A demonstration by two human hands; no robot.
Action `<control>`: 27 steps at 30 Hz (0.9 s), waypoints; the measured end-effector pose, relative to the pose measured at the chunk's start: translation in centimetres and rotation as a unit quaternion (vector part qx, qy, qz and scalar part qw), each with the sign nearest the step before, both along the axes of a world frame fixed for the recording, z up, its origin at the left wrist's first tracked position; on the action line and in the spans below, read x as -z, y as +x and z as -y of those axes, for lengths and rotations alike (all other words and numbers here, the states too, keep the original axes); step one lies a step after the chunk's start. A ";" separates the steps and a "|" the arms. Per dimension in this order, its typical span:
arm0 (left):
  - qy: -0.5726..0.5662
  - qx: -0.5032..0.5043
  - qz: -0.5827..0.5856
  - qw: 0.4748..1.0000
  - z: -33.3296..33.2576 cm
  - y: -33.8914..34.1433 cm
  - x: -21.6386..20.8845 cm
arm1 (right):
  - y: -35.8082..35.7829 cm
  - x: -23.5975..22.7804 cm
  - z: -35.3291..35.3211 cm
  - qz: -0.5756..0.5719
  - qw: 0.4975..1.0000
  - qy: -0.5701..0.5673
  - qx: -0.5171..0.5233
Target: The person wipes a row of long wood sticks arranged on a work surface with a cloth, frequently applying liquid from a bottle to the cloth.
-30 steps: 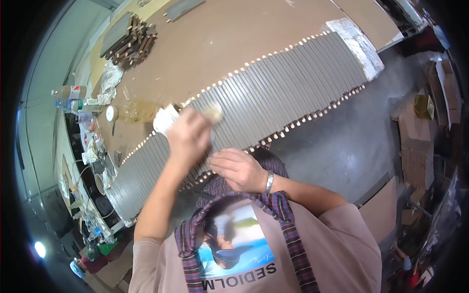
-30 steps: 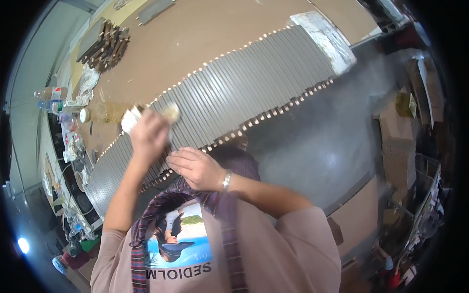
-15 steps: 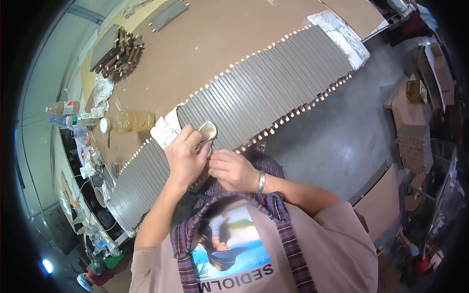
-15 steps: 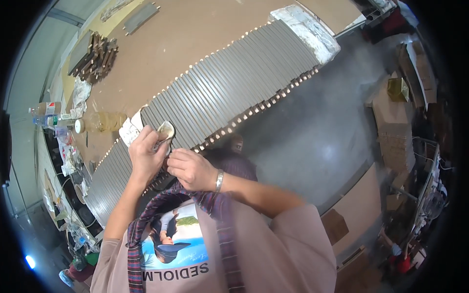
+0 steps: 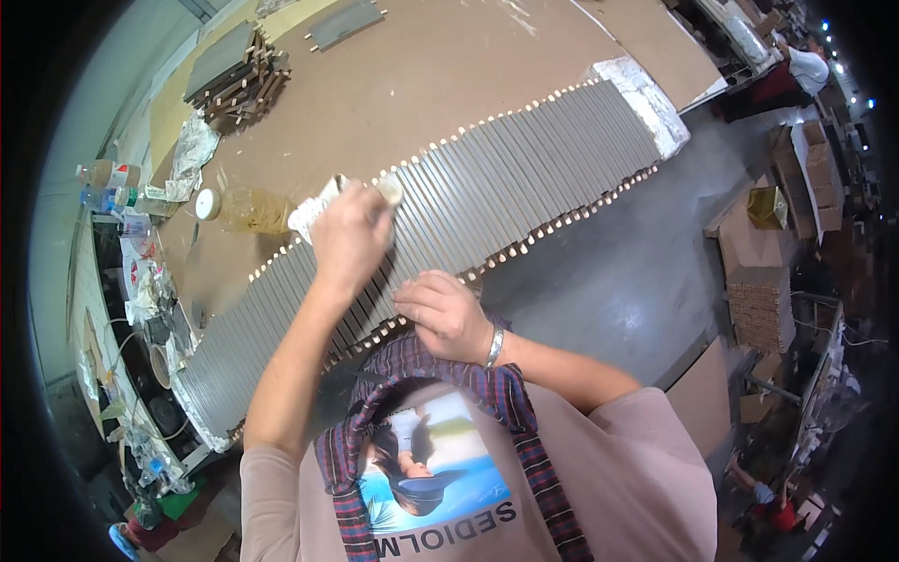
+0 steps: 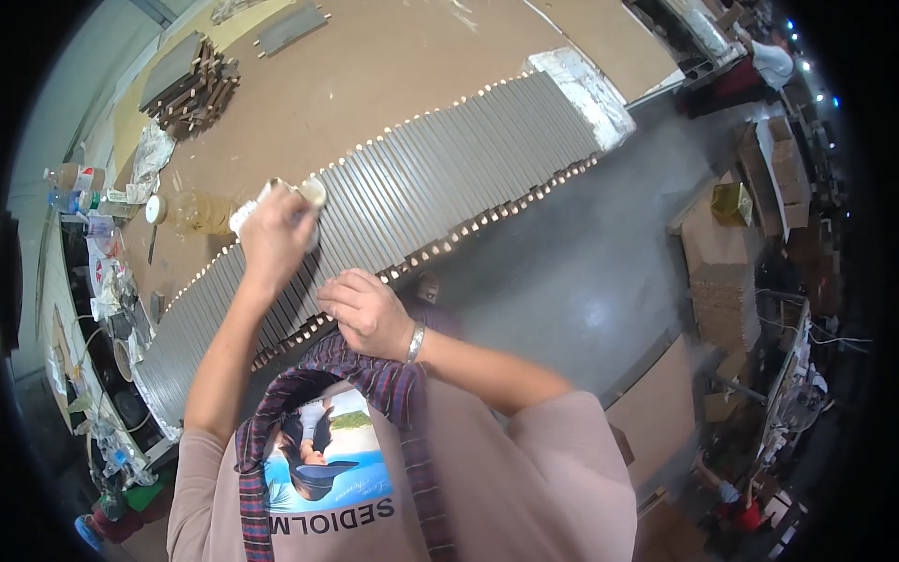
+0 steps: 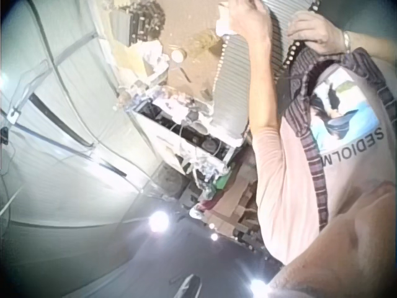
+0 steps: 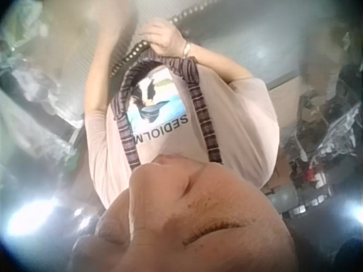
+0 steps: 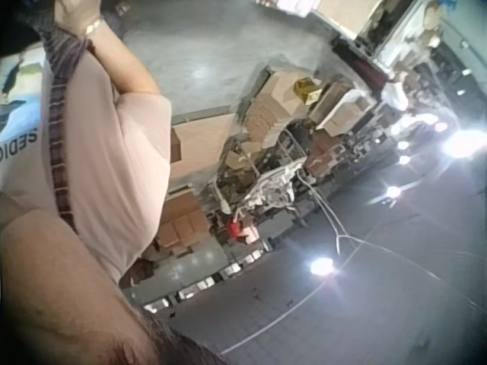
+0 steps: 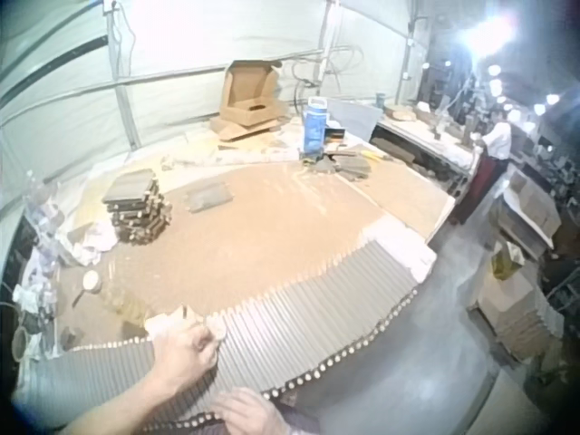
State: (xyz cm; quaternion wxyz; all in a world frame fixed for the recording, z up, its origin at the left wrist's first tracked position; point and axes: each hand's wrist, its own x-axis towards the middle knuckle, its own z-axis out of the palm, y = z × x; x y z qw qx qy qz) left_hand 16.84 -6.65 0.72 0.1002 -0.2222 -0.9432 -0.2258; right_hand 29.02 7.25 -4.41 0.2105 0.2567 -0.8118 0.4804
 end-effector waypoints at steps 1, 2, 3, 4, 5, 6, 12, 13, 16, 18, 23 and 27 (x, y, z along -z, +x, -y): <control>0.005 0.026 0.029 0.999 0.2 1.0 -0.2 | -0.1 -0.3 -0.3 0.009 1.000 -0.004 -0.003; 0.008 0.051 0.059 0.997 0.8 2.5 -0.3 | 0.0 -0.7 -0.6 0.020 1.000 -0.012 -0.007; 0.001 0.056 0.088 0.995 1.9 3.3 -0.8 | 0.0 -1.2 -1.0 0.032 0.999 -0.019 -0.011; 0.065 0.037 0.126 0.989 3.6 3.5 -0.8 | -0.3 -1.9 -1.4 0.041 0.999 -0.025 0.004; 0.127 0.016 0.164 0.978 6.3 3.5 -0.5 | -1.0 -2.6 -1.9 0.052 0.998 -0.033 0.017; 0.193 -0.001 0.203 0.960 9.2 3.2 0.3 | -2.0 -3.0 -2.2 0.064 0.997 -0.037 0.034; 0.756 -0.092 0.253 0.597 24.3 3.3 -2.9 | -13.2 -5.9 2.0 0.160 0.987 0.023 -0.008; 0.761 -0.038 0.198 0.617 28.7 3.9 -1.8 | -14.8 -6.2 3.9 0.200 0.979 -0.001 -0.037; 0.739 -0.087 0.121 0.658 29.9 4.3 -3.1 | -19.7 -4.8 8.0 0.227 0.971 0.026 -0.076; 0.717 -0.192 0.073 0.666 28.4 5.0 -4.4 | -21.4 -5.9 10.7 0.390 0.915 0.040 -0.100; 0.731 -0.153 0.067 0.662 30.3 5.4 -3.5 | -25.0 -1.3 16.4 0.337 0.922 0.043 -0.185; 0.791 -0.171 0.080 0.583 29.9 4.5 -0.1 | -26.4 -0.2 19.1 0.365 0.911 0.012 -0.192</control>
